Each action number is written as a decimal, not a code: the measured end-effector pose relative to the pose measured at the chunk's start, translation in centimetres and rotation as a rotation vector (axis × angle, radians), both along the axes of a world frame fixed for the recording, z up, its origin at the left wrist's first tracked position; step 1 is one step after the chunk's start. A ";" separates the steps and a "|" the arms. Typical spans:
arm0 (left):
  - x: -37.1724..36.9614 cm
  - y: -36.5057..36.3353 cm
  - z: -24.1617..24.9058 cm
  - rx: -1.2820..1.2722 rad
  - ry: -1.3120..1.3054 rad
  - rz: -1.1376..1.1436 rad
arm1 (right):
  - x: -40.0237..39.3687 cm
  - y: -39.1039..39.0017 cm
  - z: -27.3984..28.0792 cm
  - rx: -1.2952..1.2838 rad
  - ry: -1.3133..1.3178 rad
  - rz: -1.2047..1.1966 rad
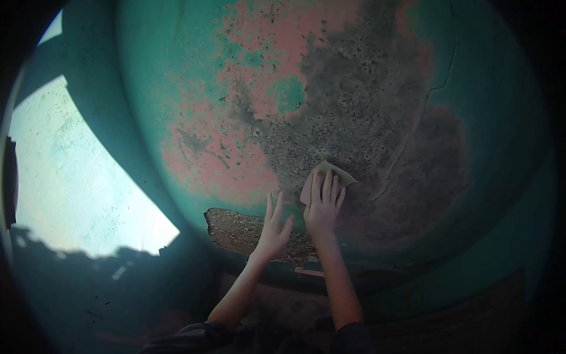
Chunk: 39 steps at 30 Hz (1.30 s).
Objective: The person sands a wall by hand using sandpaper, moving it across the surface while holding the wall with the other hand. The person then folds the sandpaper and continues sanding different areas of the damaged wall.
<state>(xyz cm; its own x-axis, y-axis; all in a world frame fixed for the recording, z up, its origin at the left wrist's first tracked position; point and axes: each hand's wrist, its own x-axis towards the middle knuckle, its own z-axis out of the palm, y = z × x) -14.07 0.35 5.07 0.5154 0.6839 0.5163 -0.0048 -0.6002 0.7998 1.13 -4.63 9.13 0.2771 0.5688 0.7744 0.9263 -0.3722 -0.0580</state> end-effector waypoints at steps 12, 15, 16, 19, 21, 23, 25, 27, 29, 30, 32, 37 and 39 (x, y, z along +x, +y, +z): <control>-0.6 2.6 6.2 0.320 0.036 0.241 | -0.2 -0.8 6.4 -0.044 -0.113 0.100; -1.1 5.2 9.1 0.426 -0.010 0.351 | 0.3 -1.1 2.6 -0.111 -0.061 0.129; -1.3 6.0 10.0 0.429 -0.010 0.351 | 0.0 -1.3 1.3 -0.112 -0.061 0.106; -2.1 9.1 12.7 0.552 0.029 0.423 | -0.4 -0.3 2.1 -0.089 -0.075 0.076; -2.7 11.0 14.0 0.670 0.093 0.542 | -1.4 0.5 4.7 -0.044 -0.086 0.103; -3.3 12.9 14.7 0.710 0.110 0.574 | -2.3 1.6 7.1 -0.062 -0.119 0.099; -3.7 15.3 14.6 0.753 0.128 0.607 | -3.1 2.8 7.8 -0.083 -0.152 0.113; -3.6 17.6 13.9 0.802 0.096 0.592 | -4.0 3.9 7.7 -0.075 -0.167 0.121; -3.0 19.1 12.8 0.881 0.057 0.638 | -4.7 5.0 7.7 -0.050 -0.202 0.116; -2.8 19.5 12.6 0.954 0.021 0.689 | -5.3 5.4 8.0 -0.050 -0.203 0.107; -2.4 20.0 12.2 0.972 -0.002 0.707 | -6.4 6.3 9.2 -0.014 -0.215 0.074; -1.9 20.7 11.6 1.011 -0.050 0.759 | -8.5 8.6 12.1 0.037 -0.317 -0.005; -1.9 20.7 11.5 1.021 -0.060 0.772 | -8.7 9.1 11.6 0.030 -0.331 -0.035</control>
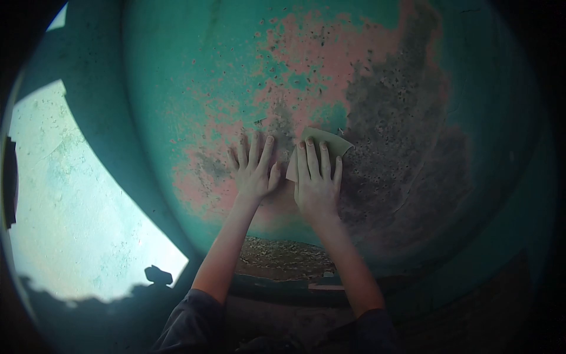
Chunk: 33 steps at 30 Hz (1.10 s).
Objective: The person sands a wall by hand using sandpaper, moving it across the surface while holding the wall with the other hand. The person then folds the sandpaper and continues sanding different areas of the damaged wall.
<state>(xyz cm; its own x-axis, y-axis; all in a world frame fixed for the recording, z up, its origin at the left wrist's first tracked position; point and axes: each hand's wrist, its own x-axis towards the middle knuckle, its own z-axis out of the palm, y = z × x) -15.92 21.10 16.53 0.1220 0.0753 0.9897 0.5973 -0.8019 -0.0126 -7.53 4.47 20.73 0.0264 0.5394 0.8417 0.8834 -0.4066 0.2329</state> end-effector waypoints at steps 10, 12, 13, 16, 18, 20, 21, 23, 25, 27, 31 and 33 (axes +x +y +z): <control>0.1 0.0 -0.3 0.011 -0.012 -0.013 | -0.4 0.7 0.5 0.033 0.044 -0.043; 0.0 -0.1 -0.2 -0.005 0.002 -0.007 | 0.0 0.4 -1.1 0.015 0.037 -0.090; 0.0 0.0 -0.1 -0.002 -0.003 -0.008 | 0.2 0.4 -1.7 0.021 0.027 -0.086; 0.0 -0.1 -0.2 0.006 -0.004 -0.004 | -0.4 0.9 0.3 0.049 0.025 -0.043; -0.1 -0.1 -0.3 -0.008 0.007 0.002 | -0.7 1.5 1.4 0.072 0.039 -0.005; -0.1 -0.2 -0.2 -0.009 0.009 -0.008 | -0.5 1.9 1.4 0.132 0.051 0.092; -0.2 -0.2 -0.2 -0.011 0.006 -0.018 | -0.1 1.8 0.7 0.136 0.056 0.088; -0.1 -0.1 -0.1 0.002 0.002 -0.009 | 1.4 1.3 -1.9 0.106 0.017 0.026; 0.0 -0.2 -0.1 0.016 -0.006 -0.002 | 2.1 0.3 -5.8 0.052 0.031 0.012; 0.0 -0.2 -0.1 0.007 -0.006 0.005 | 2.1 -0.2 -6.3 -0.002 0.038 0.001; 0.1 0.0 -0.3 0.025 -0.011 -0.017 | 1.2 -0.5 -1.7 0.008 0.053 0.115; 0.2 0.2 -0.5 -0.023 -0.018 -0.035 | 0.5 0.1 1.7 -0.034 -0.047 0.150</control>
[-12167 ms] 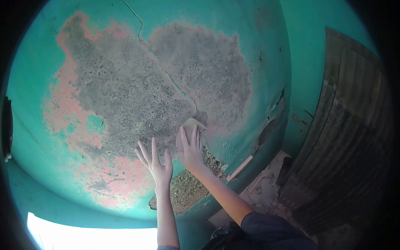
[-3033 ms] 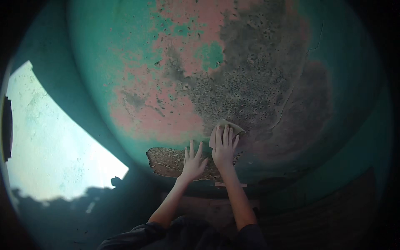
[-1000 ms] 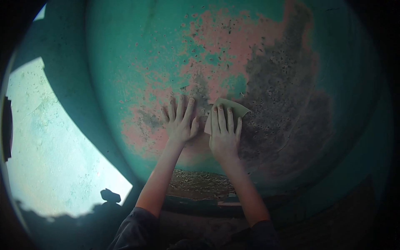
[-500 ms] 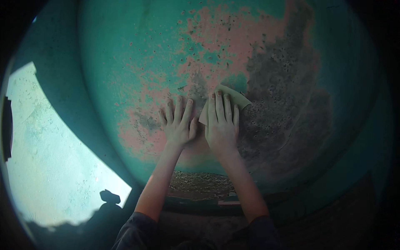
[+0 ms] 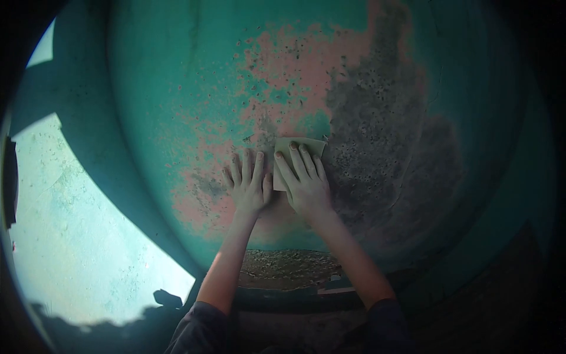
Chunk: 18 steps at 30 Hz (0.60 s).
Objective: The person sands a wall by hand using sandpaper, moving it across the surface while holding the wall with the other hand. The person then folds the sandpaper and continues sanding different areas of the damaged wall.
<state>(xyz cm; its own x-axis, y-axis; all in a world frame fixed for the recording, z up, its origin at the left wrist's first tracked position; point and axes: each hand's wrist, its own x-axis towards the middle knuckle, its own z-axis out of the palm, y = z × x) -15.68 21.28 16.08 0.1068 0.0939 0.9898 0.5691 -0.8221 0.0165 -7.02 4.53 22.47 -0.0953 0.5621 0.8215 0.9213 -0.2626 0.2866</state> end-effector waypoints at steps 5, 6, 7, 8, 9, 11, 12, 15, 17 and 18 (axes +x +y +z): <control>-0.5 -0.3 0.0 -0.019 0.045 0.035 | -0.5 1.3 3.0 0.005 -0.102 0.065; -0.5 -0.4 0.1 -0.032 0.046 0.011 | -0.7 1.6 4.2 0.021 -0.109 0.060; -0.2 -0.3 0.7 0.003 0.037 0.002 | -0.8 1.6 6.4 0.036 -0.154 0.030; -0.2 -0.4 0.4 0.001 0.025 0.007 | -1.1 1.7 7.9 0.033 -0.192 0.005; -0.3 -0.3 0.1 0.000 0.015 0.013 | -1.1 1.7 9.4 0.049 -0.192 -0.003; -0.4 -0.3 0.3 0.027 0.013 0.020 | -1.4 1.5 11.6 0.174 -0.113 -0.096; -0.3 -0.4 0.3 0.032 0.006 0.034 | -1.6 1.7 11.3 0.183 -0.114 -0.103; -0.2 0.3 0.0 0.079 0.008 0.035 | -1.8 2.6 7.6 0.057 -0.224 0.032; -0.4 -0.2 -0.1 0.052 0.021 0.047 | -0.3 2.1 8.3 0.083 -0.217 -0.003; -0.3 -0.4 0.2 0.015 0.031 0.058 | -0.1 1.6 9.4 0.099 -0.212 -0.036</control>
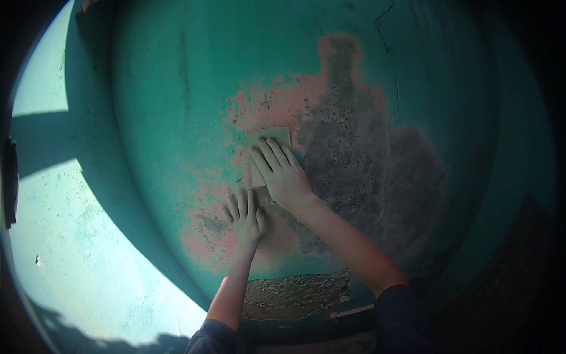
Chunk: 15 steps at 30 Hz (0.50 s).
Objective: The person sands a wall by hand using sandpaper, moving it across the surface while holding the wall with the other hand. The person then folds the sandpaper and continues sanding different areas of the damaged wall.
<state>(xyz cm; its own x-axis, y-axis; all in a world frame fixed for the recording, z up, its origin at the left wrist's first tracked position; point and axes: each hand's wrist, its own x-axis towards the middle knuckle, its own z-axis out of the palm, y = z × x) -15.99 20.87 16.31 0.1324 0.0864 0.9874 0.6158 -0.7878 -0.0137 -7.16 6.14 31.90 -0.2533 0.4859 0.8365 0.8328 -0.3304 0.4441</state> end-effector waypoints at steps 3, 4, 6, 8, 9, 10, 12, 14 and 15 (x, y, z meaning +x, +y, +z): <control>-0.1 -0.1 0.1 0.013 0.013 -0.006 | -0.8 -0.9 3.0 0.142 0.157 -0.070; -0.2 -0.1 0.2 0.017 0.012 -0.003 | -0.5 -0.5 2.4 0.146 0.155 -0.066; -0.2 -0.2 0.1 0.005 0.032 0.013 | -0.4 -0.1 1.1 -0.031 -0.085 -0.035; 0.0 0.0 0.1 0.014 0.009 0.000 | 0.4 -1.2 2.8 0.012 -0.020 -0.065; 0.1 -0.1 0.1 0.013 -0.013 -0.016 | 0.4 -1.7 3.7 0.044 0.045 -0.098; 0.3 -0.1 0.0 0.009 -0.017 -0.014 | 0.1 -1.5 3.7 0.040 0.041 -0.096; 0.2 -0.1 -0.1 -0.013 -0.008 -0.035 | -0.5 -0.9 3.1 0.044 0.071 -0.073; 0.1 -0.2 -0.2 -0.020 0.000 -0.022 | 0.4 0.2 1.3 -0.027 -0.045 -0.027; 0.1 -0.1 -0.1 -0.022 0.007 -0.013 | 0.0 0.0 1.5 -0.094 -0.162 0.016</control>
